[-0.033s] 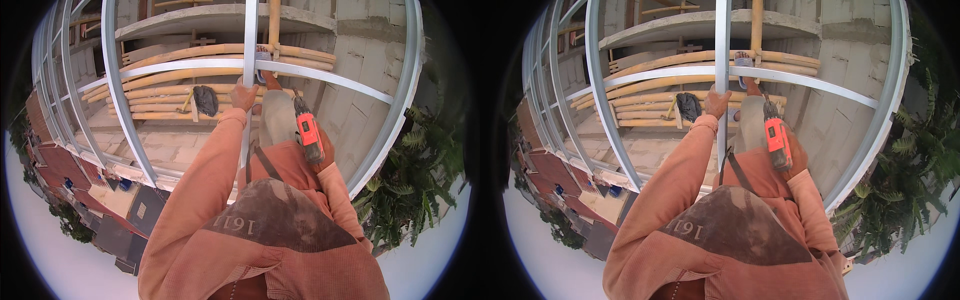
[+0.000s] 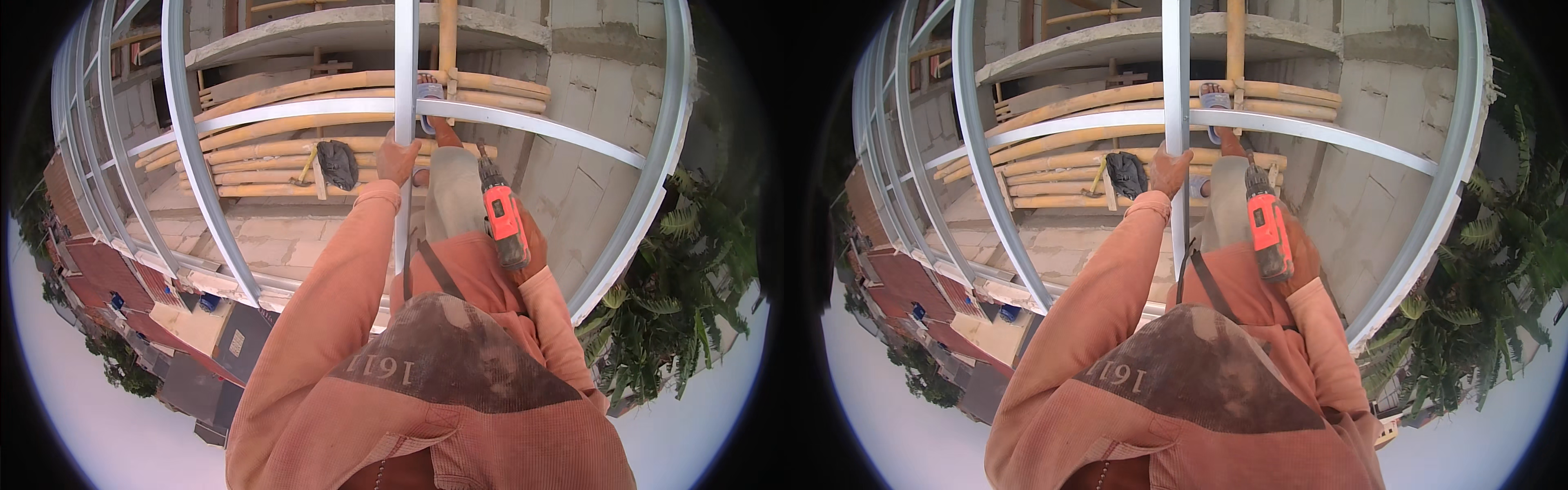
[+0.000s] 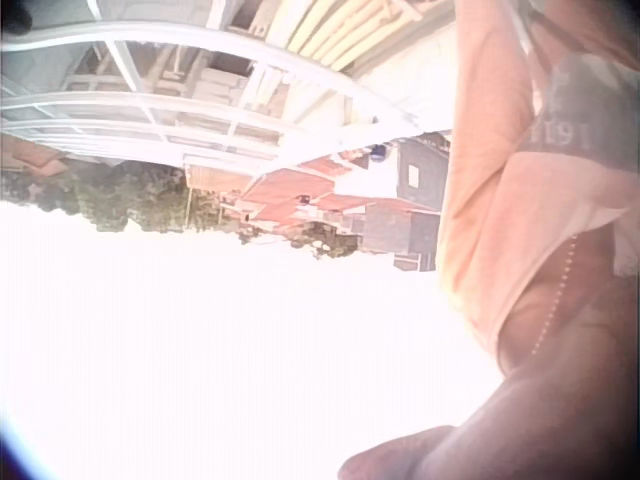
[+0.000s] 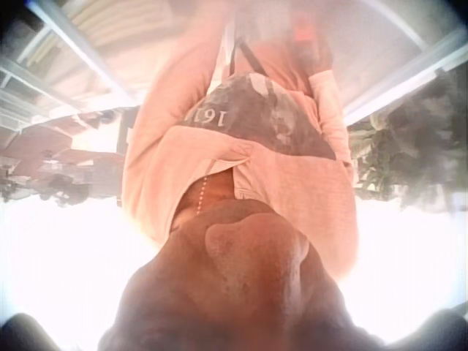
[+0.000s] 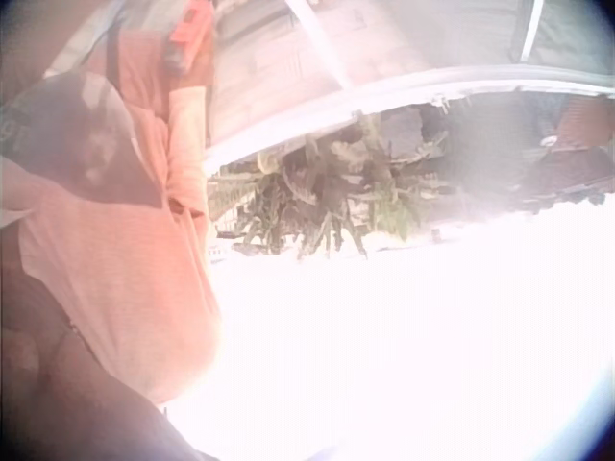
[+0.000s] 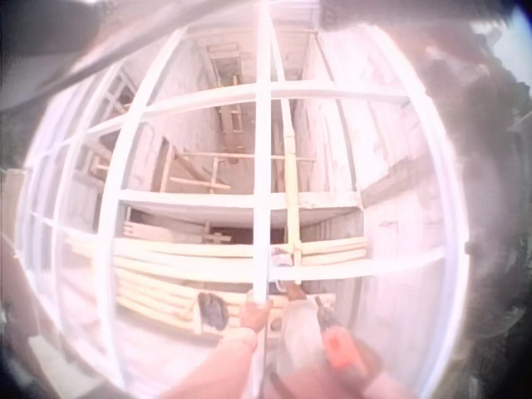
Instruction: The person installs a metal beam onto a roof frame using a power drill. They position the beam against a concrete wall and secure it with screws.
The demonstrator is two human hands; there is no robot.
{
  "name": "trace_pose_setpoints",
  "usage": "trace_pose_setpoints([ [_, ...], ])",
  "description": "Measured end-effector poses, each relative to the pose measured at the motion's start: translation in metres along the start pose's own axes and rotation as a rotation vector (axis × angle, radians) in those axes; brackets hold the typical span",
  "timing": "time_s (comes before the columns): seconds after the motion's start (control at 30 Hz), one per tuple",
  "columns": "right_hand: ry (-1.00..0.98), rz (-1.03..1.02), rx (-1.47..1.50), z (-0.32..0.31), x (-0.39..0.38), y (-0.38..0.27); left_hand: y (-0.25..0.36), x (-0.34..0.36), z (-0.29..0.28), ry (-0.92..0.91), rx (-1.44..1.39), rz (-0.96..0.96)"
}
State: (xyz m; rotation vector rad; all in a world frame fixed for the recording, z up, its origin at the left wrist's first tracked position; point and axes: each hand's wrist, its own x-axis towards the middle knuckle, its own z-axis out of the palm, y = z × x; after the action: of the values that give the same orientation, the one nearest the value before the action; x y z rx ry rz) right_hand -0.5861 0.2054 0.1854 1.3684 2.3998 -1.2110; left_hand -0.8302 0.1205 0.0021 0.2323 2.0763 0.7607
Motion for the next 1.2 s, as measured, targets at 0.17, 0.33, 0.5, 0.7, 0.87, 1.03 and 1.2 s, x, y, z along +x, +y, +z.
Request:
trace_pose_setpoints([
  [0.17, 0.01, -0.003, 0.076, -0.004, 0.023, -0.017, -0.019, 0.01, -0.01, -0.082, -0.014, 0.009],
  [0.33, 0.018, -0.027, 0.069, -0.003, 0.035, -0.016, -0.023, 0.008, -0.005, -0.046, -0.026, -0.005],
  [0.5, -0.016, -0.087, 0.145, -0.003, 0.053, -0.018, -0.023, 0.009, -0.006, -0.081, -0.018, -0.037],
  [0.7, -0.094, -0.042, 0.184, -0.01, 0.061, -0.026, -0.009, 0.004, 0.005, -0.038, 0.05, -0.003],
  [0.87, -0.123, -0.023, 0.143, -0.01, 0.058, -0.024, -0.016, 0.006, 0.009, -0.039, 0.039, 0.089],
  [1.03, -0.18, -0.118, 0.08, -0.016, 0.063, -0.033, -0.037, -0.045, 0.018, 0.17, 0.096, 0.126],
  [1.2, -0.214, -0.219, -0.007, -0.018, 0.065, -0.053, -0.076, -0.132, 0.022, 0.165, 0.099, 0.096],
])
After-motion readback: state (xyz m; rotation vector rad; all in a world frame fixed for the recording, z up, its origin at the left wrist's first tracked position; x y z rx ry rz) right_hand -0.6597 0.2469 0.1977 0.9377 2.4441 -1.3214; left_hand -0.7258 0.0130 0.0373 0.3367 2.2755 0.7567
